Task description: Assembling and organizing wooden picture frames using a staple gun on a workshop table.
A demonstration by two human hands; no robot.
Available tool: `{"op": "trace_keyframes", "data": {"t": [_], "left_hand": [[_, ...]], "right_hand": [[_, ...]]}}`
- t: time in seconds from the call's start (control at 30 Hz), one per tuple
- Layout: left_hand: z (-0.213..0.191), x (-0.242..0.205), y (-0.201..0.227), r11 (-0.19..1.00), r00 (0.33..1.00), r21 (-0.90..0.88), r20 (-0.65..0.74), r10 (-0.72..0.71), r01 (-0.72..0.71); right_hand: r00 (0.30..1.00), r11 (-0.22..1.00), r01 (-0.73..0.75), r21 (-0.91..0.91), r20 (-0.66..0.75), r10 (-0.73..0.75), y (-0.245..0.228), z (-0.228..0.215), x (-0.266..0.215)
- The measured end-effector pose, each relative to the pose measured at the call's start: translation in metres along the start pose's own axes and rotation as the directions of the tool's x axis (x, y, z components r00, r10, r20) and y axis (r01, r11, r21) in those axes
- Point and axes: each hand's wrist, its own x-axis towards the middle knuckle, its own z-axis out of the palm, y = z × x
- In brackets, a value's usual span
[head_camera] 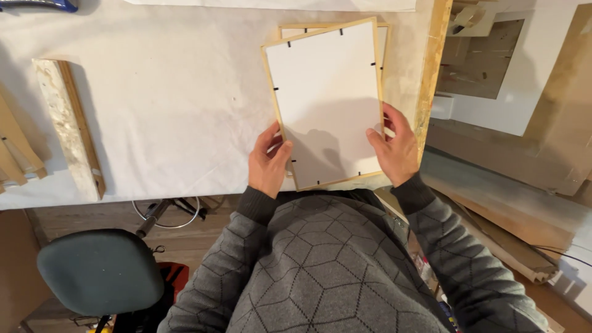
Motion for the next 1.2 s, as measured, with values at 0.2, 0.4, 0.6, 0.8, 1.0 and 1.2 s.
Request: {"op": "trace_keyframes", "data": {"t": [0.2, 0.4, 0.6, 0.8, 1.0, 1.2], "left_hand": [[0.040, -0.002, -0.005, 1.000, 0.998, 0.018, 0.056, 0.002, -0.003], [0.057, 0.002, -0.018, 0.999, 0.998, 0.030, 0.060, 0.008, -0.010], [0.043, 0.001, -0.010, 0.999, 0.991, 0.032, 0.135, 0.021, -0.026], [-0.044, -0.012, 0.033, 0.989, 0.981, 0.056, 0.147, 0.127, -0.136], [-0.278, -0.059, 0.130, 0.961, 0.944, 0.074, -0.181, 0.274, -0.265], [-0.609, -0.070, 0.119, 0.768, 0.710, -0.186, -0.554, 0.434, -0.613]], "right_hand": [[0.999, 1.000, 0.005, -0.020, -0.037, -0.005, 0.018, -0.037, 0.005], [0.998, 1.000, -0.006, -0.002, -0.062, 0.006, 0.030, -0.049, 0.005], [0.998, 0.999, 0.038, 0.021, -0.047, -0.037, 0.053, -0.054, 0.013], [0.947, 0.951, 0.237, -0.197, -0.173, -0.272, -0.031, -0.014, -0.005], [0.930, 0.899, 0.170, 0.404, 0.236, -0.281, -0.116, 0.124, -0.013], [0.805, 0.889, 0.044, 0.456, 0.511, -0.302, -0.247, 0.321, -0.063]]}}
